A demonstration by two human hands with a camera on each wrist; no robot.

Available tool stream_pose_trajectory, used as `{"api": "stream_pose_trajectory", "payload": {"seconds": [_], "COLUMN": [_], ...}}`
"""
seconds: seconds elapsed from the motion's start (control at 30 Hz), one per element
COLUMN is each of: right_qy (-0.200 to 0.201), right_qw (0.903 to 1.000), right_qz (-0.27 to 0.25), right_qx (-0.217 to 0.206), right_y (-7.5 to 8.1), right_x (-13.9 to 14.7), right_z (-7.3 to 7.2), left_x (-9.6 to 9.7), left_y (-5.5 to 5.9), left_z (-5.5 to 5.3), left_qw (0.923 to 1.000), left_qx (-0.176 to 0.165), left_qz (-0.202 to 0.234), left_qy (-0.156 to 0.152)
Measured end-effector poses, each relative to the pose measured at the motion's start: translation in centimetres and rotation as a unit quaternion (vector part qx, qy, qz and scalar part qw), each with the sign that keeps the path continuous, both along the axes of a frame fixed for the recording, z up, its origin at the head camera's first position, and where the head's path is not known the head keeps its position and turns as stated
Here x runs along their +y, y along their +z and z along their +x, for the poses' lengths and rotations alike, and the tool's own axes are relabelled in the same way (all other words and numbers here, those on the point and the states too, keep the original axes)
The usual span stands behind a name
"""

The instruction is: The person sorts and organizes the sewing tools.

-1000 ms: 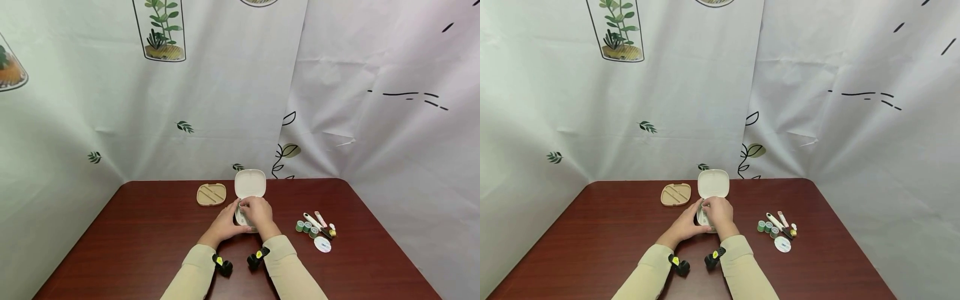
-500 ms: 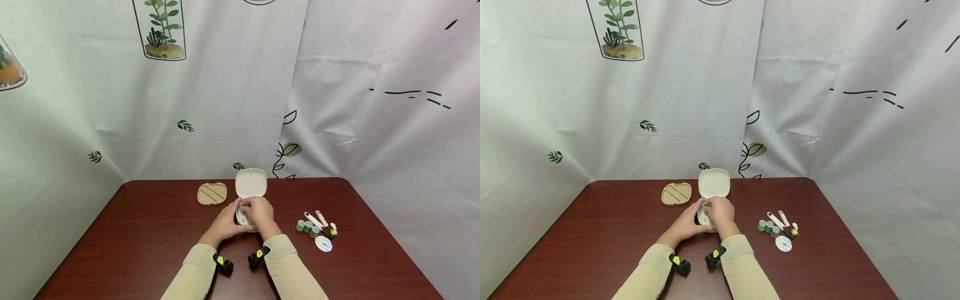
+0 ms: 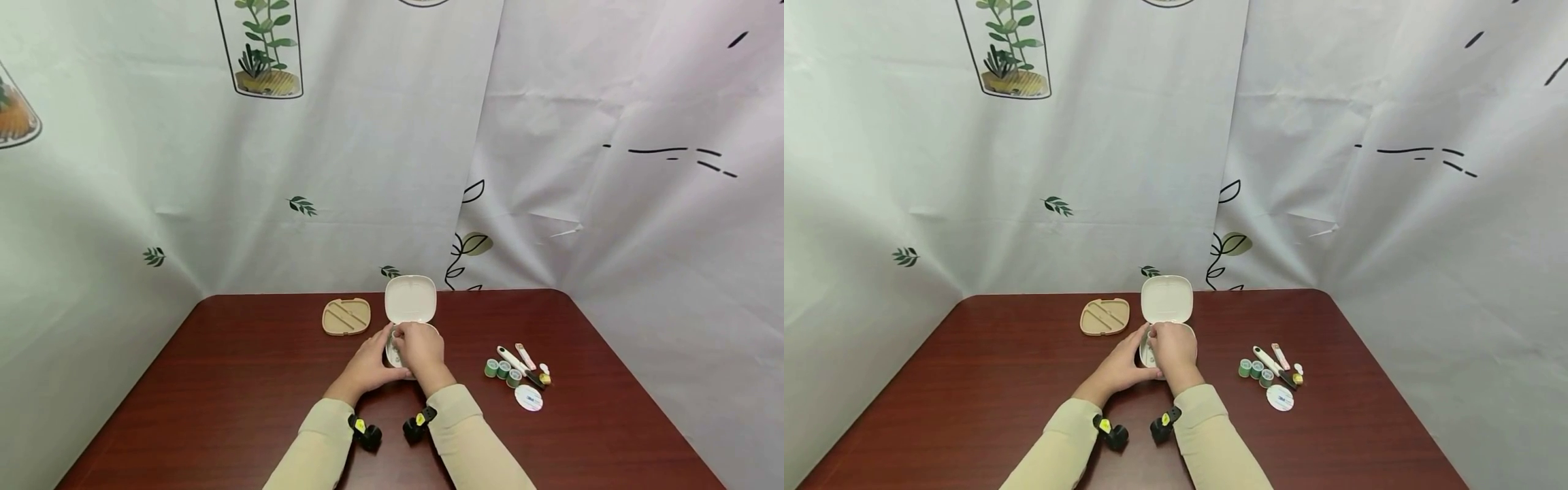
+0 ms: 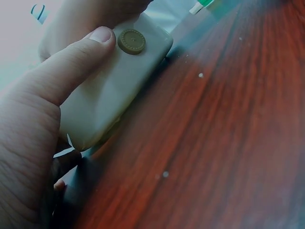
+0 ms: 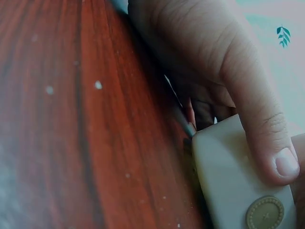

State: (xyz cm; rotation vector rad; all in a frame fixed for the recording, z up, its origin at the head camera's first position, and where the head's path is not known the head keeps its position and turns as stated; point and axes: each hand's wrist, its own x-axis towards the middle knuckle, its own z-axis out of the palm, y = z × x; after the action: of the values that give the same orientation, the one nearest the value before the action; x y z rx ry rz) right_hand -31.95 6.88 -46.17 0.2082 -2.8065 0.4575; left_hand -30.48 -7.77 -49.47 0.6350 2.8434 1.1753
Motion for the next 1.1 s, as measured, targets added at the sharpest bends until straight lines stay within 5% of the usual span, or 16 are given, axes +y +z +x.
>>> {"api": "stream_pose_trajectory", "payload": {"seconds": [0.6, 1.1], "right_qy": [0.056, 0.129], "right_qw": [0.9930, 0.9821], "right_qz": [-0.093, -0.137], "right_qx": [-0.048, 0.003], "right_y": [0.2, 2.3], "right_x": [1.2, 7.9], "right_z": [-0.5, 0.4], "left_x": [-0.2, 0.0], "left_y": [-0.4, -0.4], "left_z": [-0.5, -0.4], "left_qw": [0.9999, 0.9999], "left_qx": [0.007, -0.005], "left_qz": [-0.011, -0.006], "left_qy": [-0.001, 0.011]}}
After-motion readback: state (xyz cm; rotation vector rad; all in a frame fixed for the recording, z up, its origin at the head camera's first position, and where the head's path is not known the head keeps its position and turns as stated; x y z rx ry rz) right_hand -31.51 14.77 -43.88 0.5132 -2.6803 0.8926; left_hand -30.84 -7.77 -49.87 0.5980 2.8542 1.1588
